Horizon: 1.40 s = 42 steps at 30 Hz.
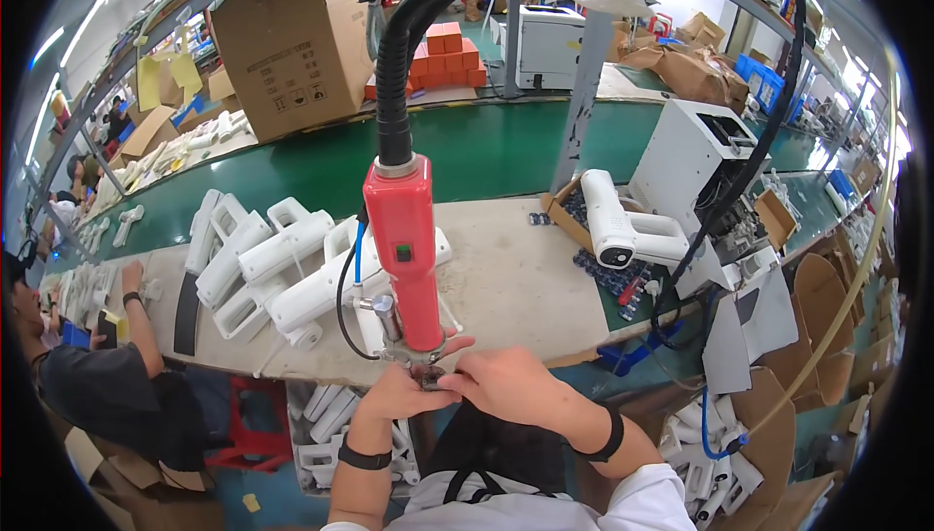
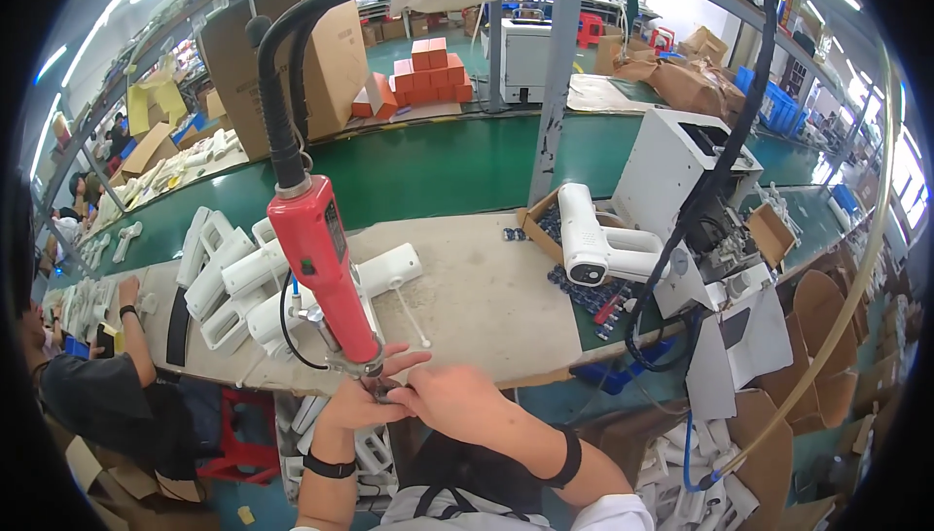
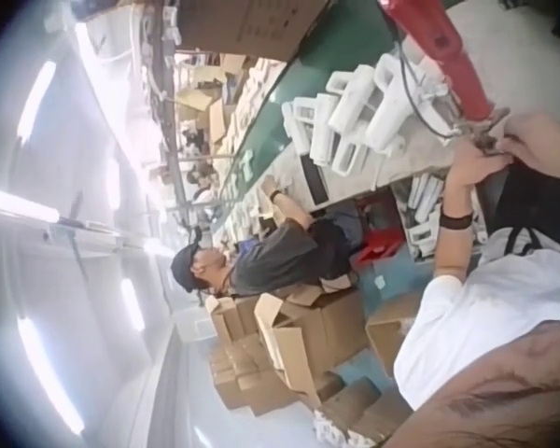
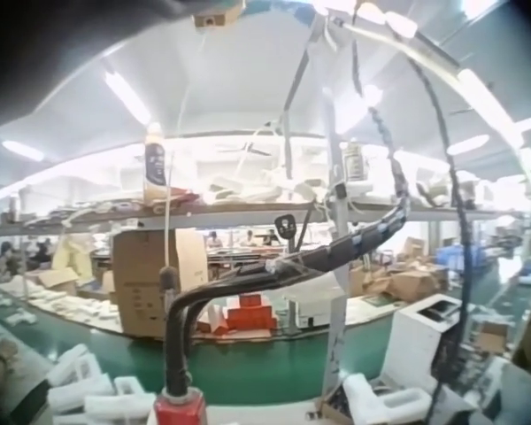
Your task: The person picks up a white plastic housing, positions it under a pneumatic screwdriver to drive screws, and then fastens a small metal component to the tool's tip before placing the housing into a bin.
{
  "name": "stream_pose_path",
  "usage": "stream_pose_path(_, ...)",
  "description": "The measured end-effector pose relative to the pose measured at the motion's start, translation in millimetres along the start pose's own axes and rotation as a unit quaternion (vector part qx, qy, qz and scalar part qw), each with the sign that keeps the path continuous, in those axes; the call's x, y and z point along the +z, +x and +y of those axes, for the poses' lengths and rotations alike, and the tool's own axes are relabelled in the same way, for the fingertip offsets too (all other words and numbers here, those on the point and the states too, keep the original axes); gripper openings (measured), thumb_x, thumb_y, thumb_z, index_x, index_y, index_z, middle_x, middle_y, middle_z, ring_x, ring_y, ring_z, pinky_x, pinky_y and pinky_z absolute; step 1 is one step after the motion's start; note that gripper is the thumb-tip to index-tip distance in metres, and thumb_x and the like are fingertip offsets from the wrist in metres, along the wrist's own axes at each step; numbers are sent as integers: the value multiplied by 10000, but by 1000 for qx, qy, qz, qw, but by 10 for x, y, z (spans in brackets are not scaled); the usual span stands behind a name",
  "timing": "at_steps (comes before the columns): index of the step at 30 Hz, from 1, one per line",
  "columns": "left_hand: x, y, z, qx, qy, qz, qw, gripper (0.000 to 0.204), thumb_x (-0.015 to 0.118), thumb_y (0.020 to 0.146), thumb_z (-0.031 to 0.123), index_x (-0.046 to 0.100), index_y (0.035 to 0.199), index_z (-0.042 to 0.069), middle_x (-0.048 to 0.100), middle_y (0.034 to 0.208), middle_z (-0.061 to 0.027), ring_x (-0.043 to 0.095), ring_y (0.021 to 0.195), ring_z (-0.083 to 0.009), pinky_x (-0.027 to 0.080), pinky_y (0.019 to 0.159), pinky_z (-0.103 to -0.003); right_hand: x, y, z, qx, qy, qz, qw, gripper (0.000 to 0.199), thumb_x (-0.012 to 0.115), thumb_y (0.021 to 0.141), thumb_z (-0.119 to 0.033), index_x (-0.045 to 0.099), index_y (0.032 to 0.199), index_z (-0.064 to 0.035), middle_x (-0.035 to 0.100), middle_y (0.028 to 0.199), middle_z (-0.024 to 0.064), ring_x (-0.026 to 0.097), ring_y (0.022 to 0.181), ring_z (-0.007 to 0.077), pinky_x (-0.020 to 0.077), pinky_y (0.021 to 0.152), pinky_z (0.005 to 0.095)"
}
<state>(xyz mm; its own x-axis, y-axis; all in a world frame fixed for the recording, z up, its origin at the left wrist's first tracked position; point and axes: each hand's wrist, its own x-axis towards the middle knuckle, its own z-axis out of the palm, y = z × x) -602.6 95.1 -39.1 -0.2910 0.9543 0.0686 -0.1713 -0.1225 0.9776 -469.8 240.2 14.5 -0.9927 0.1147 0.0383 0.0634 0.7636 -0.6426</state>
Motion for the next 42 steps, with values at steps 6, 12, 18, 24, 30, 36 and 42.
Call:
stream_pose_path(6, -96, -69, -62, -24, 130, 2, 991, 813, 723, 716, -37, 295, 1403, 32, 500, 1352, -111, 546, 1061, -137, 488, 838, -263, -132, -33, -61, -66, 78, 73, 992, 131, 619, 863, -156, 614, 920, -37, 637, 831, 144, 627, 725, 325, 509, 640, 377)
stream_pose_path(12, -73, -17, 27, -27, 5, 12, 1000, 821, 725, 706, -57, 301, 1403, 32, 513, 1348, -96, 586, 925, -109, 495, 789, -246, -187, -1, 395, 33, 187, 163, 968, 143, 621, 834, -55, 622, 977, -54, 631, 824, 109, 623, 710, 197, 499, 623, 311)
stream_pose_path(18, -190, 12, -5, -13, -113, -40, 993, 890, 681, 619, -174, 302, 1392, 50, 458, 1324, -298, 668, 762, -242, 538, 687, -322, 200, 90, 1207, 120, 25, 216, 969, 178, 616, 782, -29, 624, 958, -54, 628, 796, 93, 605, 751, 261, 494, 684, 352)
stream_pose_path(24, -255, -25, -64, -16, -180, -139, 974, 923, 715, 571, -120, 281, 1377, -1, 449, 1292, -357, 665, 702, -267, 525, 671, -336, 382, 65, 1319, 62, -109, 262, 957, 247, 607, 733, -15, 618, 974, -68, 617, 949, 112, 560, 931, 322, 460, 811, 401)
stream_pose_path(30, -311, -10, -173, -6, -281, -245, 928, 947, 677, 595, -195, 266, 1417, 33, 384, 1278, -442, 670, 687, -284, 531, 661, -342, 275, -4, 962, 16, -78, 305, 949, 262, 629, 732, 4, 597, 987, -43, 591, 1058, 135, 545, 968, 331, 462, 812, 397)
stream_pose_path(36, -287, -24, -192, 14, -258, -264, 929, 963, 678, 607, -197, 238, 1428, 43, 392, 1283, -430, 676, 720, -285, 537, 647, -329, 283, -308, 417, -4, 139, 299, 944, 171, 690, 762, -17, 640, 924, -34, 632, 872, 96, 605, 702, 201, 487, 612, 280)
stream_pose_path(42, -207, 34, -71, -20, -152, -171, 973, 946, 684, 621, -143, 217, 1423, 40, 409, 1363, -289, 659, 773, -246, 518, 701, -302, 362, -329, 7, -63, 103, 310, 943, 254, 784, 712, -93, 668, 928, -25, 570, 865, 95, 580, 669, 189, 472, 563, 274)
